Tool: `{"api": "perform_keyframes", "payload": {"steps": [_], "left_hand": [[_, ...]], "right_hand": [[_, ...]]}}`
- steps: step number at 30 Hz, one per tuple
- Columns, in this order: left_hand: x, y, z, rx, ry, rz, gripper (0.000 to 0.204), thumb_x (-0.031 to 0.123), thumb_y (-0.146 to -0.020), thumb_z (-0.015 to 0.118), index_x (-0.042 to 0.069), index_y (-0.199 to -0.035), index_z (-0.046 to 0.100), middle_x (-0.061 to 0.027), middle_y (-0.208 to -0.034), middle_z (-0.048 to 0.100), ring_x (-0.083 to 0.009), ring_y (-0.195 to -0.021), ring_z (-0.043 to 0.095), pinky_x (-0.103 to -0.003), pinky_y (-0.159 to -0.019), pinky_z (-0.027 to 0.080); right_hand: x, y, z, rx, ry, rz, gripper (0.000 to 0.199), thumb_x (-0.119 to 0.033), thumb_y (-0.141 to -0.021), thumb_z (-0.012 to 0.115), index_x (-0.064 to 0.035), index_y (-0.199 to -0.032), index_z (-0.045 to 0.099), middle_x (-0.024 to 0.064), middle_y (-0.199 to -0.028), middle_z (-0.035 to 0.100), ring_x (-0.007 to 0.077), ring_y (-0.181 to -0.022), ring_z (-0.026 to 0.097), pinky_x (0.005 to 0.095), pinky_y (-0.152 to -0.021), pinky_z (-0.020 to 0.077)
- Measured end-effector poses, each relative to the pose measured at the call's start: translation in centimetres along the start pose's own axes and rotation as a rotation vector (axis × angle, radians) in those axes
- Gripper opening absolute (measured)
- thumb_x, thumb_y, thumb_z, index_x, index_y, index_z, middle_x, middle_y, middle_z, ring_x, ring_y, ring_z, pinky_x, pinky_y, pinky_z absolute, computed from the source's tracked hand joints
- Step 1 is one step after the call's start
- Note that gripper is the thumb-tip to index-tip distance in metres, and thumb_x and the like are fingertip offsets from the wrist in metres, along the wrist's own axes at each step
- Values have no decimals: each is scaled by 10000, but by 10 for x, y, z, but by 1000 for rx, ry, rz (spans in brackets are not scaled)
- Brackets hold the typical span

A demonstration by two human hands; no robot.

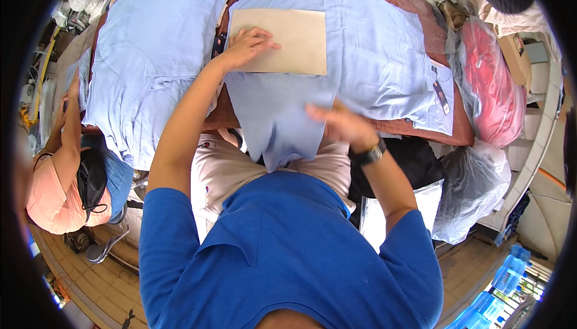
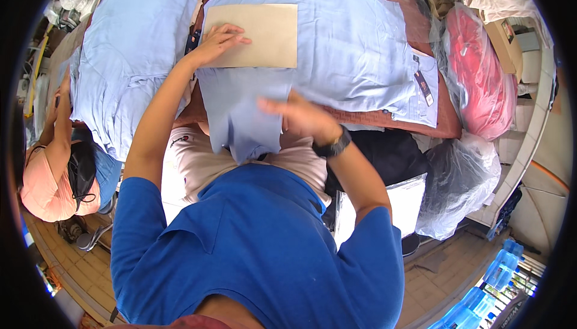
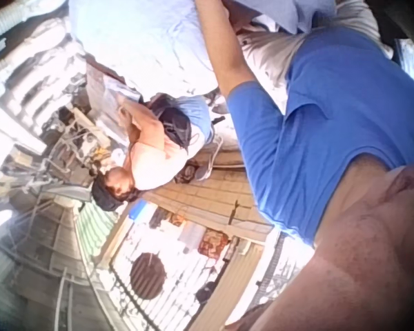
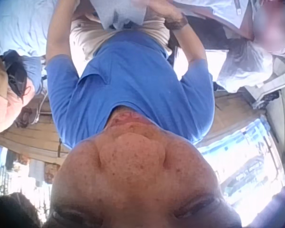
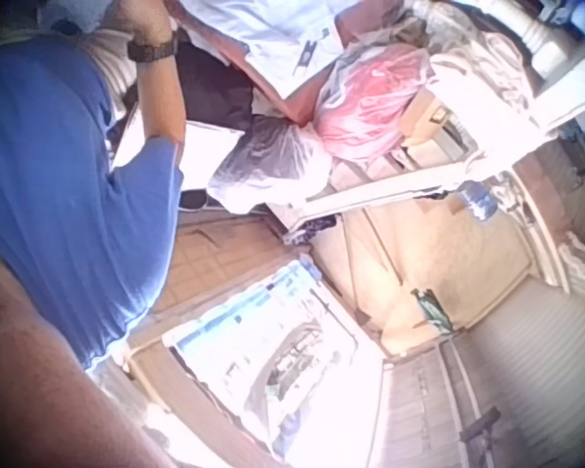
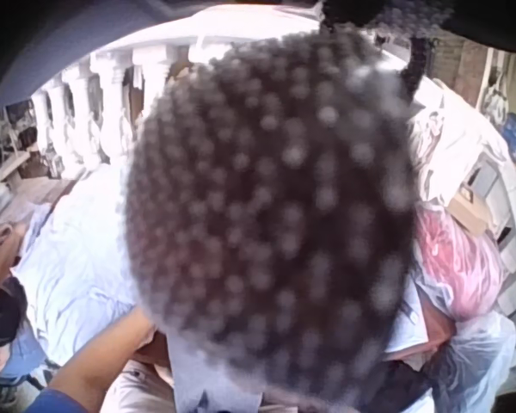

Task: The person seals a folded blue shirt in a plastic bag and then spreads out another blue shirt to begin folding it on a workspace.

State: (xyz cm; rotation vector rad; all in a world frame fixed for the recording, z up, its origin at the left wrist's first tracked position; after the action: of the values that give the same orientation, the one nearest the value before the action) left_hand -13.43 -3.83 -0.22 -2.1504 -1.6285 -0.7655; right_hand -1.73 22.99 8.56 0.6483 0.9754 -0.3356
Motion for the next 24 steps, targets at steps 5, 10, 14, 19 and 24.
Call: {"api": "perform_keyframes", "payload": {"steps": [5, 10, 14, 19, 24], "left_hand": [[-24, 2, -6, -92, 718, -285, 545, 485, -1001, 412, 136, -1404, 524, -56, -1392, 530, -217, -1306, 443, -450, -1115, 312], [-9, -5, -11, 158, 750, -418, 833, 663, -962, 363, -6, -1455, 420, -172, -1416, 510, -262, -1279, 483, -413, -1109, 335], [-17, -14, -21, 48, 452, -344, 824, 671, -926, 477, -32, -1351, 547, -223, -1336, 583, -310, -1216, 551, -396, -1045, 391], [-35, -12, -17, 200, 327, -171, 693, 507, -863, 696, -73, -1234, 615, -227, -1219, 655, -314, -1146, 617, -379, -969, 454], [-27, -17, -15, 224, 307, -185, 662, 509, -883, 677, -44, -1243, 620, -217, -1201, 665, -309, -1142, 622, -377, -976, 452]], "right_hand": [[-95, -100, -39, -11, -367, -302, 776, -566, -1018, 386, 79, -1447, 343, 191, -1452, 472, 296, -1296, 505, 457, -1108, 380], [-80, -159, -133, 401, -63, -165, 805, -581, -1008, 399, 144, -1357, 419, 204, -1341, 541, 273, -1162, 581, 392, -1004, 467], [-49, -107, -130, 549, 593, -308, 581, -439, -967, 570, 43, -1290, 528, 193, -1290, 556, 297, -1098, 592, 386, -918, 491], [-21, 17, -103, 688, 1425, -477, 422, -219, -798, 717, -36, -1137, 547, 173, -1085, 537, 370, -983, 555, 447, -833, 468], [12, 112, -157, 1098, 1979, -109, 414, -75, -677, 662, -48, -1066, 522, 160, -1082, 513, 338, -1001, 522, 439, -827, 432]]}}
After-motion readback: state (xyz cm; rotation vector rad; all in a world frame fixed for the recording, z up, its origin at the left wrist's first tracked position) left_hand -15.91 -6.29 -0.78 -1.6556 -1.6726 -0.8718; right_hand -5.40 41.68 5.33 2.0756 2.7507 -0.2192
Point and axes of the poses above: each hand's wrist, its own y-axis away from the middle knuckle, its own z-axis out of the palm, x = y × z, the point moved 3 cm from there along -y, towards the middle knuckle
